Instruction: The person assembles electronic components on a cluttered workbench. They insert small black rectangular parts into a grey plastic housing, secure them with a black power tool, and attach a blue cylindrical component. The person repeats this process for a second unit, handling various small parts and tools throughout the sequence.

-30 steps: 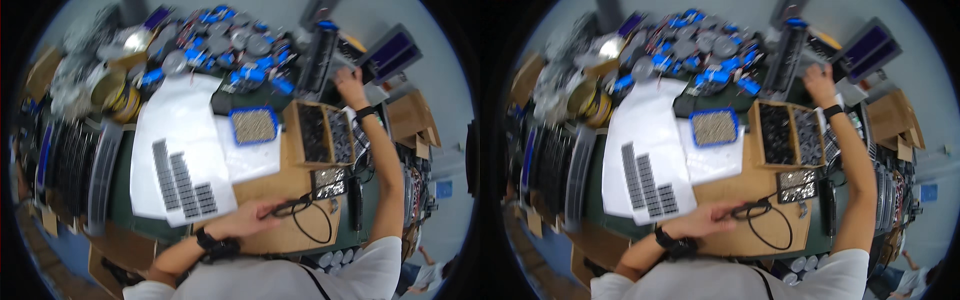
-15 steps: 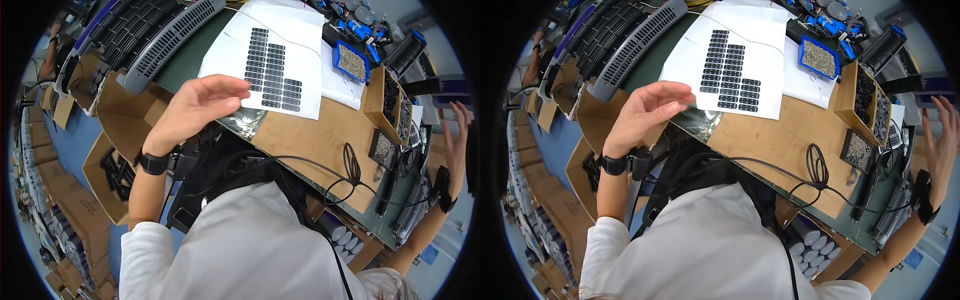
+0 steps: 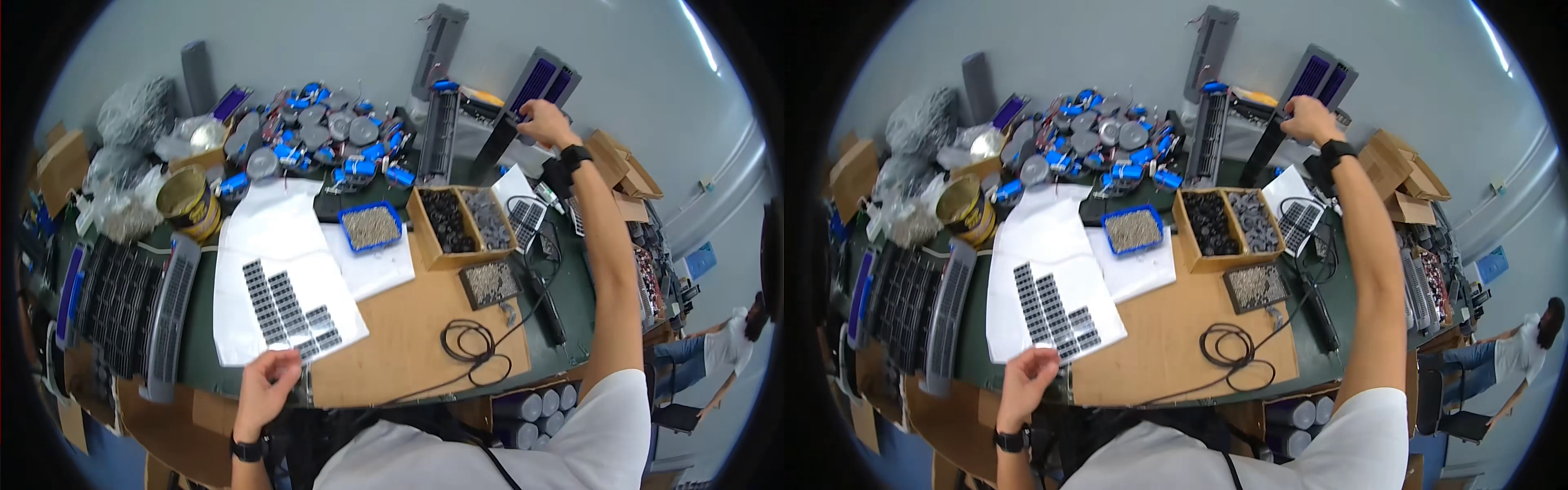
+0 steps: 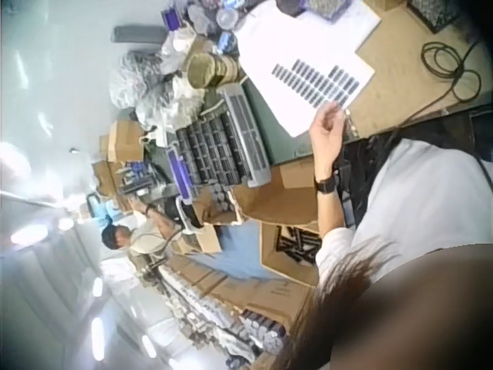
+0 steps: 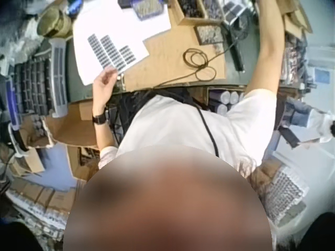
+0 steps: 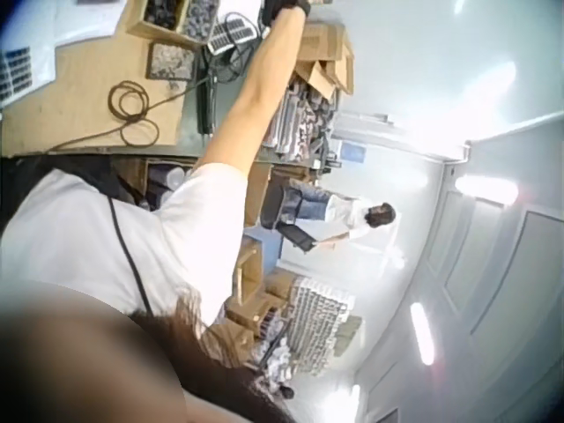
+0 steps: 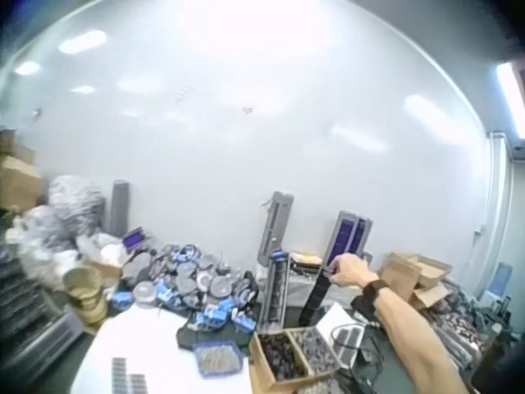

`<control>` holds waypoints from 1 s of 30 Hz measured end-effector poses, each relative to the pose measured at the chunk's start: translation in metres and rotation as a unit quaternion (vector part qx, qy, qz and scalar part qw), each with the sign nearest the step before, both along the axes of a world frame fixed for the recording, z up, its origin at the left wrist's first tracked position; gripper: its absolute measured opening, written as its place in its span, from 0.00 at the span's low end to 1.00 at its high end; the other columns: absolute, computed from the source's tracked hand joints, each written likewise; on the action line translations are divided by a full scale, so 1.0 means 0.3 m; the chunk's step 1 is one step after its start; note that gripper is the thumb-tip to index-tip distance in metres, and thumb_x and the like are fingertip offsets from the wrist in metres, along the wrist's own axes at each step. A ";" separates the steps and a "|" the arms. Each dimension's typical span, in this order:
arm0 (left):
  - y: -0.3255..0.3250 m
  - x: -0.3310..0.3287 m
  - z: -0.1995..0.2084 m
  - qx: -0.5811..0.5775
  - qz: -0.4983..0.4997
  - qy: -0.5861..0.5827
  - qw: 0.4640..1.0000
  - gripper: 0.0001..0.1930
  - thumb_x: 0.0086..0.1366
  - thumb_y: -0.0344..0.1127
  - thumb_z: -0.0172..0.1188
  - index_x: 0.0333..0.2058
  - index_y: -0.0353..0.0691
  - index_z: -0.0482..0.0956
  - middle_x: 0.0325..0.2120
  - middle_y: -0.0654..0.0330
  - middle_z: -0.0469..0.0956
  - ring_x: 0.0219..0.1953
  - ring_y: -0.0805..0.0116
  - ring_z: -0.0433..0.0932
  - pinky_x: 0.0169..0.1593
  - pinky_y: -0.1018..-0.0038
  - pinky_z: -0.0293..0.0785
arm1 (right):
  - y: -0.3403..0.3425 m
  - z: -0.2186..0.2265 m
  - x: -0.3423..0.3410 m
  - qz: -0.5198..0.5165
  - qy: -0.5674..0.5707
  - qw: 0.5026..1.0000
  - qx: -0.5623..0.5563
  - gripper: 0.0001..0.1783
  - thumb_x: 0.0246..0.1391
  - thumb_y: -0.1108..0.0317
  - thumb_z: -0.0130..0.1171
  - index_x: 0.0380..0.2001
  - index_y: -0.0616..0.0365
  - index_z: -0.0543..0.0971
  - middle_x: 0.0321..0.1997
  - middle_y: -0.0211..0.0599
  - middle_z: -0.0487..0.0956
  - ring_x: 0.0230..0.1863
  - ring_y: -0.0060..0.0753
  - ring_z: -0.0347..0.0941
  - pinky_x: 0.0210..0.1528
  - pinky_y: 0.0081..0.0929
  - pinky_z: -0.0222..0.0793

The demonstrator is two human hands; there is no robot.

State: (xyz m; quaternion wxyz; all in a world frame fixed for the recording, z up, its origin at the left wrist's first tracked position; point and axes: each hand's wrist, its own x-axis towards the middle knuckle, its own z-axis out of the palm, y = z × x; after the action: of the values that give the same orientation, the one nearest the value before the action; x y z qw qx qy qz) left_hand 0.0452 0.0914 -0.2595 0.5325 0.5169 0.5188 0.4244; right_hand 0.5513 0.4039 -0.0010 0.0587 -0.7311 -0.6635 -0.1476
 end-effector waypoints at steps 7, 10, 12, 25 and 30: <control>-0.019 -0.024 -0.087 -0.092 0.078 -0.046 0.992 0.11 0.63 0.27 0.62 0.44 0.30 0.78 0.32 0.58 0.83 0.30 0.78 0.79 0.30 0.83 0.74 | 0.260 -0.252 0.074 -0.121 0.235 0.956 0.124 0.59 0.27 0.52 0.79 0.56 0.79 0.61 0.58 0.66 0.69 0.59 0.60 0.69 0.60 0.40 0.70; 0.014 -0.007 -0.061 -0.107 0.081 -0.035 0.990 0.10 0.65 0.30 0.61 0.43 0.33 0.79 0.29 0.62 0.81 0.27 0.79 0.77 0.28 0.84 0.71 | 0.289 -0.358 0.088 -0.189 0.360 0.912 0.053 0.63 0.26 0.49 0.81 0.56 0.81 0.59 0.54 0.62 0.73 0.50 0.52 0.77 0.44 0.42 0.81; 0.032 -0.006 -0.036 -0.126 0.036 -0.012 0.991 0.14 0.67 0.35 0.62 0.48 0.36 0.79 0.30 0.65 0.80 0.29 0.81 0.75 0.32 0.82 0.69 | 0.319 -0.457 0.161 -0.207 0.362 0.907 0.061 0.54 0.30 0.52 0.80 0.53 0.79 0.66 0.51 0.58 0.77 0.46 0.47 0.80 0.33 0.37 0.83; 0.047 0.024 -0.044 -0.143 0.097 -0.014 0.985 0.11 0.66 0.31 0.62 0.46 0.38 0.79 0.23 0.67 0.79 0.23 0.83 0.74 0.25 0.86 0.66 | 0.403 -0.613 0.422 -0.172 0.375 0.900 0.139 0.27 0.34 0.62 0.76 0.39 0.63 0.81 0.40 0.51 0.83 0.44 0.47 0.81 0.48 0.39 0.75; 0.050 0.033 -0.038 -0.148 0.111 -0.001 0.983 0.11 0.66 0.32 0.63 0.46 0.38 0.80 0.23 0.66 0.80 0.23 0.83 0.74 0.25 0.87 0.65 | 0.369 -0.602 0.414 -0.141 0.409 0.893 0.123 0.28 0.35 0.62 0.76 0.39 0.67 0.79 0.44 0.57 0.81 0.48 0.46 0.79 0.50 0.39 0.73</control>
State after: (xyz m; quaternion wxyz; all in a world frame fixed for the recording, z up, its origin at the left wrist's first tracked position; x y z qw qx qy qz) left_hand 0.0552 0.1063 -0.2709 0.5534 0.3714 0.6294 0.3997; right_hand 0.6753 0.5146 -0.1814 0.3928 -0.7996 -0.4477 0.0774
